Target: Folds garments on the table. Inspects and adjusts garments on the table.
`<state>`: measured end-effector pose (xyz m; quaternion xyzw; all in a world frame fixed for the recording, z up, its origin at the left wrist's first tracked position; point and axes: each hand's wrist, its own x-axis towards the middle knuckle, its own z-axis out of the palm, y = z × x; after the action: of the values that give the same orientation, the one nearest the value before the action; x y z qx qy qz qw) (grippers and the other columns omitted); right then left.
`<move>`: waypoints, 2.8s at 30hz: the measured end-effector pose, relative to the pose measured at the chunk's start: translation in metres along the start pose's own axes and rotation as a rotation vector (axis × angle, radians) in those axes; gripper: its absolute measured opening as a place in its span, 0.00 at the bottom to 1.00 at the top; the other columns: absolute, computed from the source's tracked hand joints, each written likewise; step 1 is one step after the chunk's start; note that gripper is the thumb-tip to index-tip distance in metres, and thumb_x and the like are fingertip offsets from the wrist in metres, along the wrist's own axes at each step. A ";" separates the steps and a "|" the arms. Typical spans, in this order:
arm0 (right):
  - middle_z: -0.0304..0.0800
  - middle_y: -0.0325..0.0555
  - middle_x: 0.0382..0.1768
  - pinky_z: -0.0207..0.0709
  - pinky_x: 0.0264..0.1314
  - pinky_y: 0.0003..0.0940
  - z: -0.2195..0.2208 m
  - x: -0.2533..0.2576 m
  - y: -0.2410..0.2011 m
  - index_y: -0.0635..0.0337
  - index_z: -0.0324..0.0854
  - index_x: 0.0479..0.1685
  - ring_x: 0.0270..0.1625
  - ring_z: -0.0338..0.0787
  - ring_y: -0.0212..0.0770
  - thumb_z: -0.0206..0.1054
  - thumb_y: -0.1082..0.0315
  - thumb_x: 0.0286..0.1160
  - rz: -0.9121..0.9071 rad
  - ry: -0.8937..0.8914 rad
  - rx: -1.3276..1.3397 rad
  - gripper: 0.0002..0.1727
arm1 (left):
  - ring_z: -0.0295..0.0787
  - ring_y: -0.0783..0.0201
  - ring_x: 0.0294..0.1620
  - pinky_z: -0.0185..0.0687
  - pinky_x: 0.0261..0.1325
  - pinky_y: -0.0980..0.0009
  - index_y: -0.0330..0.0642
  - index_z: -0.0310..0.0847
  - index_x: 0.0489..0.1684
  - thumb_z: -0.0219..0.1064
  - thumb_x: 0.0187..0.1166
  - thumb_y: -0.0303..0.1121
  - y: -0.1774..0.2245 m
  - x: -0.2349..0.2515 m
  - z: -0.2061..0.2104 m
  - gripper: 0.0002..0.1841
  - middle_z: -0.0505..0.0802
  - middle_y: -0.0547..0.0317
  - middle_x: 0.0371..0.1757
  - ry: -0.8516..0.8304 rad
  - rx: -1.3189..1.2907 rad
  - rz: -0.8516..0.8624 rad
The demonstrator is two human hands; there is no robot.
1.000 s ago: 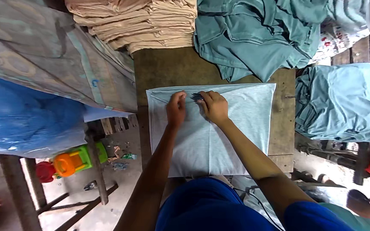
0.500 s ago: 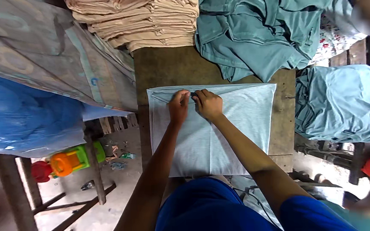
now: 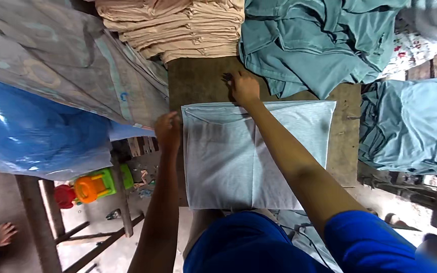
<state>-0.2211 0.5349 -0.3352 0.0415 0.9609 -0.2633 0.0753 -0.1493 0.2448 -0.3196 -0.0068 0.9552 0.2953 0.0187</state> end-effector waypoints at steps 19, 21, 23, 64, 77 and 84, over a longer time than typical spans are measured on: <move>0.86 0.64 0.55 0.79 0.64 0.46 -0.081 -0.204 0.150 0.70 0.84 0.57 0.57 0.87 0.54 0.61 0.58 0.86 0.603 0.864 0.215 0.20 | 0.82 0.62 0.62 0.79 0.66 0.69 0.19 0.61 0.74 0.49 0.93 0.34 0.053 -0.043 0.001 0.23 0.83 0.38 0.62 0.524 -0.242 0.243; 0.88 0.62 0.46 0.84 0.54 0.37 -0.083 -0.228 0.131 0.76 0.81 0.55 0.46 0.90 0.45 0.59 0.64 0.89 0.434 1.133 0.140 0.18 | 0.78 0.64 0.63 0.75 0.67 0.70 0.17 0.61 0.70 0.52 0.91 0.31 0.060 -0.066 -0.034 0.21 0.80 0.38 0.63 0.626 -0.252 0.362; 0.84 0.54 0.44 0.83 0.53 0.28 -0.086 -0.243 0.116 0.76 0.72 0.58 0.44 0.89 0.33 0.51 0.65 0.94 0.418 1.278 0.077 0.17 | 0.76 0.73 0.57 0.72 0.63 0.78 0.19 0.62 0.65 0.52 0.90 0.29 0.067 -0.072 -0.053 0.18 0.79 0.47 0.57 0.694 -0.256 0.394; 0.47 0.52 0.95 0.41 0.85 0.82 0.039 -0.459 0.143 0.45 0.60 0.93 0.95 0.46 0.67 0.50 0.41 0.89 1.178 0.798 0.061 0.36 | 0.62 0.33 0.87 0.63 0.80 0.36 0.39 0.55 0.93 0.39 0.94 0.51 0.018 0.027 0.080 0.33 0.64 0.31 0.89 0.092 0.366 0.084; 0.80 0.64 0.73 0.77 0.77 0.45 0.164 -0.539 0.042 0.72 0.70 0.77 0.74 0.83 0.52 0.60 0.65 0.87 1.161 1.546 0.990 0.25 | 0.48 0.26 0.92 0.44 0.88 0.31 0.35 0.60 0.90 0.46 0.93 0.45 0.026 -0.060 0.063 0.31 0.57 0.26 0.91 -0.391 0.386 0.859; 0.61 0.57 0.85 0.71 0.76 0.55 0.321 -0.658 0.047 0.57 0.53 0.88 0.82 0.69 0.56 0.55 0.60 0.89 1.299 2.549 2.016 0.31 | 0.63 0.29 0.86 0.53 0.89 0.42 0.20 0.74 0.73 0.48 0.91 0.37 0.100 -0.198 0.100 0.26 0.73 0.22 0.81 -0.899 0.010 1.247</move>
<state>0.4718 0.3840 -0.5221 -0.5749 0.2817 0.4404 0.6294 0.0496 0.3841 -0.3376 0.6540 0.6841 0.2214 0.2352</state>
